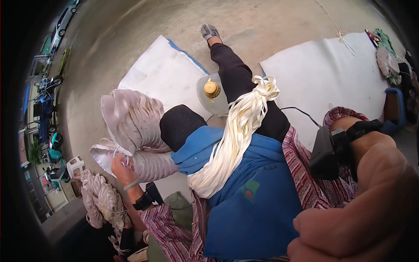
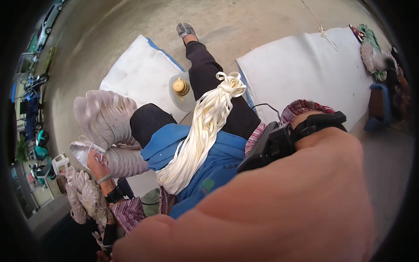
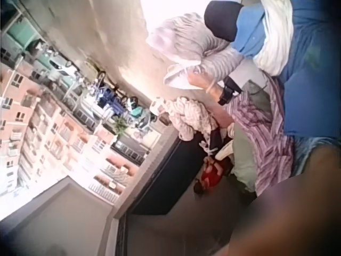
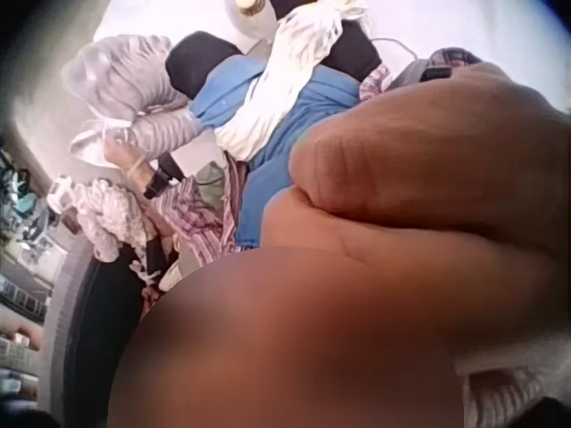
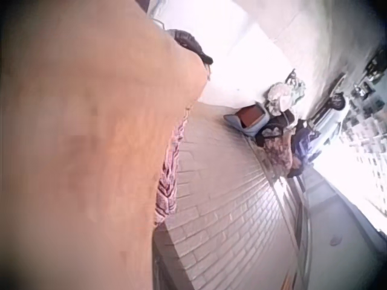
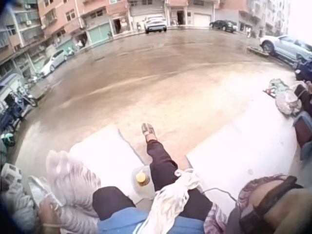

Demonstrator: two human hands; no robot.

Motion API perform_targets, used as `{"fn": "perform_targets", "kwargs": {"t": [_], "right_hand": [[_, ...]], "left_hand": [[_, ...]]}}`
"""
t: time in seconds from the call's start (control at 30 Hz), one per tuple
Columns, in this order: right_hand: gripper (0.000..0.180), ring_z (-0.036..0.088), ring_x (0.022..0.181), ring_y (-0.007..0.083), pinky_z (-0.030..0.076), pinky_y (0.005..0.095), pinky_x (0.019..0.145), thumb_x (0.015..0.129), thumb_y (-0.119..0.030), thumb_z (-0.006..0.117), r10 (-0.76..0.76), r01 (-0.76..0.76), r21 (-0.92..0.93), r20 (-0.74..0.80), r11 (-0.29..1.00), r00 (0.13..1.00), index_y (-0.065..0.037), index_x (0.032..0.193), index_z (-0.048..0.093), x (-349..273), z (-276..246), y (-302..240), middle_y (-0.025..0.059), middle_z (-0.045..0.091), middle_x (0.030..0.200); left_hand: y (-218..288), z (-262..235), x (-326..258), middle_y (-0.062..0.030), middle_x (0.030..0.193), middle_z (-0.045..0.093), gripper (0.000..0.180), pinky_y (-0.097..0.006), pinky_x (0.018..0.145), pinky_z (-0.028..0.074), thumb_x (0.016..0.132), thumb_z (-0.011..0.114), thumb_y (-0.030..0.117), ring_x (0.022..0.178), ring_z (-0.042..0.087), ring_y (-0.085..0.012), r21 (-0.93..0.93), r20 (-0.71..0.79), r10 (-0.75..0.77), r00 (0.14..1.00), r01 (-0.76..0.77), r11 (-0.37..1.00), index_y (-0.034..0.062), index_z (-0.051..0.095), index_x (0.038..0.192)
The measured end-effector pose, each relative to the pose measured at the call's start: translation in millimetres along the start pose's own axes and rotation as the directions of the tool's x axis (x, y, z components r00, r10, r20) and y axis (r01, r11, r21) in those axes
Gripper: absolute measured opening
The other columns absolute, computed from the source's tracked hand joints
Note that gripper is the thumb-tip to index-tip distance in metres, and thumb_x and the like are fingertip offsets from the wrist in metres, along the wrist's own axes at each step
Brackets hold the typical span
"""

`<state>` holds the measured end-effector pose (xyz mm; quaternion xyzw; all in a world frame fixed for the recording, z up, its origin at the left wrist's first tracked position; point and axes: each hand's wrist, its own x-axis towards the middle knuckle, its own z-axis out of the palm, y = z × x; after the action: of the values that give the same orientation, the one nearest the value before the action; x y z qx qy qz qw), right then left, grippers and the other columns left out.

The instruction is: The recorder is organizing and bundling together several pink and white shoe upper components using white cord or laces.

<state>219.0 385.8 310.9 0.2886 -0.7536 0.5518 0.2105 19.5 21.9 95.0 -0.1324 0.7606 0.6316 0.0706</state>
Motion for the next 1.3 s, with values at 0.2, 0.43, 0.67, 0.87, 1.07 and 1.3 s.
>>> {"fn": "perform_targets", "kwargs": {"t": [0.2, 0.43, 0.67, 0.87, 1.07, 1.3], "right_hand": [[0.012, 0.051, 0.045, 0.0139, 0.039, 0.0259, 0.038, 0.078, -0.011, 0.070, 0.006, -0.006, -0.024, -0.013, 1.000, 1.000, -0.001, 0.071, 0.066, -16.6, -6.3, -13.0, 0.0066, 0.059, 0.062], [0.012, 0.051, 0.045, 0.0136, 0.039, 0.0259, 0.038, 0.078, -0.011, 0.070, 0.009, -0.009, -0.074, -0.004, 0.997, 1.000, -0.002, 0.071, 0.066, -37.9, -13.8, -17.1, 0.0060, 0.059, 0.061], [0.012, 0.050, 0.045, 0.0133, 0.038, 0.0259, 0.038, 0.078, -0.011, 0.070, -0.024, 0.028, -0.057, 0.066, 0.998, 0.998, -0.002, 0.071, 0.066, -38.4, -20.6, -2.3, 0.0053, 0.059, 0.061], [0.012, 0.050, 0.044, 0.0131, 0.038, 0.0260, 0.038, 0.078, -0.012, 0.070, -0.012, 0.019, -0.052, 0.128, 0.998, 0.992, -0.003, 0.070, 0.066, -16.5, -14.1, -14.0, 0.0048, 0.059, 0.061], [0.012, 0.049, 0.044, 0.0128, 0.038, 0.0260, 0.038, 0.078, -0.012, 0.069, 0.024, -0.008, -0.066, 0.252, 0.998, 0.967, -0.004, 0.070, 0.066, 19.8, -11.3, -27.3, 0.0043, 0.058, 0.060], [0.034, 0.057, 0.061, 0.0257, 0.047, 0.0316, 0.055, 0.078, 0.000, 0.060, 0.498, -0.434, -0.525, -0.021, 0.732, 0.867, -0.007, 0.112, 0.058, -35.3, 5.6, 87.8, 0.0113, 0.059, 0.072]], "left_hand": [[19.7, 1.3, -14.2, 0.0008, 0.068, 0.045, 0.019, -0.022, 0.048, 0.041, 0.083, 0.057, 0.023, 0.058, 0.049, -0.0101, 0.054, 0.104, 0.043, 0.994, -0.049, 0.997, 0.0055, 0.056, 0.077], [44.5, 19.7, -31.6, 0.0013, 0.064, 0.044, 0.019, -0.020, 0.046, 0.038, 0.085, 0.056, 0.022, 0.055, 0.047, -0.0092, -0.035, 0.127, 0.067, 0.990, -0.063, 0.997, 0.0050, 0.056, 0.077], [38.0, -16.8, -44.1, 0.0032, 0.058, 0.037, 0.022, -0.024, 0.046, 0.027, 0.086, 0.053, 0.019, 0.048, 0.034, -0.0073, -0.061, 0.008, 0.141, 0.990, -0.141, 0.988, 0.0079, 0.048, 0.068], [7.3, -38.5, -71.8, 0.0027, 0.056, 0.036, 0.022, -0.024, 0.045, 0.029, 0.085, 0.053, 0.019, 0.045, 0.032, -0.0082, -0.203, -0.014, -0.014, 1.000, 0.011, 0.979, 0.0092, 0.045, 0.067], [-28.3, -56.2, -81.3, 0.0036, 0.056, 0.036, 0.021, -0.023, 0.044, 0.030, 0.084, 0.053, 0.019, 0.045, 0.032, -0.0073, -0.171, -0.102, -0.100, 0.990, 0.082, 0.982, 0.0102, 0.045, 0.066], [-62.8, -52.6, -68.4, 0.0008, 0.061, 0.042, 0.017, -0.024, 0.043, 0.032, 0.082, 0.055, 0.020, 0.052, 0.041, -0.0092, -0.189, -0.161, -0.243, 0.956, 0.212, 0.959, 0.0066, 0.051, 0.072]]}}
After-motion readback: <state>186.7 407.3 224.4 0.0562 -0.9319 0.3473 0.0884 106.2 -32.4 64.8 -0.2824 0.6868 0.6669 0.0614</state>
